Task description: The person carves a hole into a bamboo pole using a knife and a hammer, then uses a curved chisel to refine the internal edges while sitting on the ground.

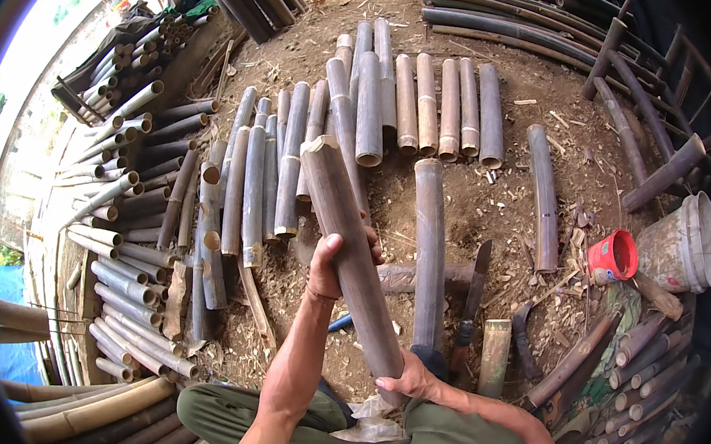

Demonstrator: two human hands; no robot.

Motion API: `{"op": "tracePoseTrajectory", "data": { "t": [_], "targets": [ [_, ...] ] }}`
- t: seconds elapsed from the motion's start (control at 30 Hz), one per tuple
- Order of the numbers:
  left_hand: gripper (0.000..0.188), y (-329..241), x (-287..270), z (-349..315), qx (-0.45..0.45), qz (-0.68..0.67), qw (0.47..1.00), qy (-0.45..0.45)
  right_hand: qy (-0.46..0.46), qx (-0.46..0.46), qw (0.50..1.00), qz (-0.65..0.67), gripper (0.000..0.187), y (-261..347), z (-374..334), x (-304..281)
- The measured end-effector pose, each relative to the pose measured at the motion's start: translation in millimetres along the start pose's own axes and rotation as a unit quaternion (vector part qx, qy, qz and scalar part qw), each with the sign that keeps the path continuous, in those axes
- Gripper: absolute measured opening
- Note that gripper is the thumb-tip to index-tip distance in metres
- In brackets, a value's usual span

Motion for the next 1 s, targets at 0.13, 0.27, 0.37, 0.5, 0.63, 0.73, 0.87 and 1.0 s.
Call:
{"op": "tracePoseTrajectory", "data": {
  "t": [0.13,0.27,0.37,0.5,0.63,0.73,0.87,1.0],
  "targets": [
    [0.070,22,-3,-28,-0.034,0.098,0.994,-0.031,-0.145,-0.071,0.983,-0.087,0.073,13,-3,-13],
    [0.059,91,-12,-79,-0.025,0.226,0.972,-0.064,-0.227,-0.109,0.947,-0.198,0.081,45,5,-32],
    [0.080,64,-40,-65,-0.027,0.324,0.930,-0.173,-0.248,-0.170,0.881,-0.364,0.097,44,-3,-48],
    [0.073,-26,-132,-24,-0.032,0.494,0.827,-0.266,-0.317,-0.116,0.888,-0.313,0.079,17,-41,-84],
    [0.084,-111,-231,-2,-0.041,0.692,0.666,-0.275,-0.365,-0.025,0.889,-0.277,0.074,-41,-74,-113],
    [0.091,-137,-266,1,-0.055,0.775,0.569,-0.268,-0.376,0.032,0.886,-0.268,0.073,-71,-89,-111],
    [0.088,-140,-286,4,0.037,0.794,0.568,-0.214,-0.351,0.074,0.903,-0.238,0.073,-105,-90,-112],
    [0.082,-105,-274,28,0.125,0.805,0.551,-0.180,-0.370,0.094,0.899,-0.216,0.074,-128,-92,-126]
  ]
}}
Point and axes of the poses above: each hand's wrist, its own z-axis towards the middle knuckle, its own x-axis out of the palm, y = z × x, the point moved 6 cm from there along z, towards the middle knuckle, and after that the axes turned 9 degrees about x, right-handed, at the moved point
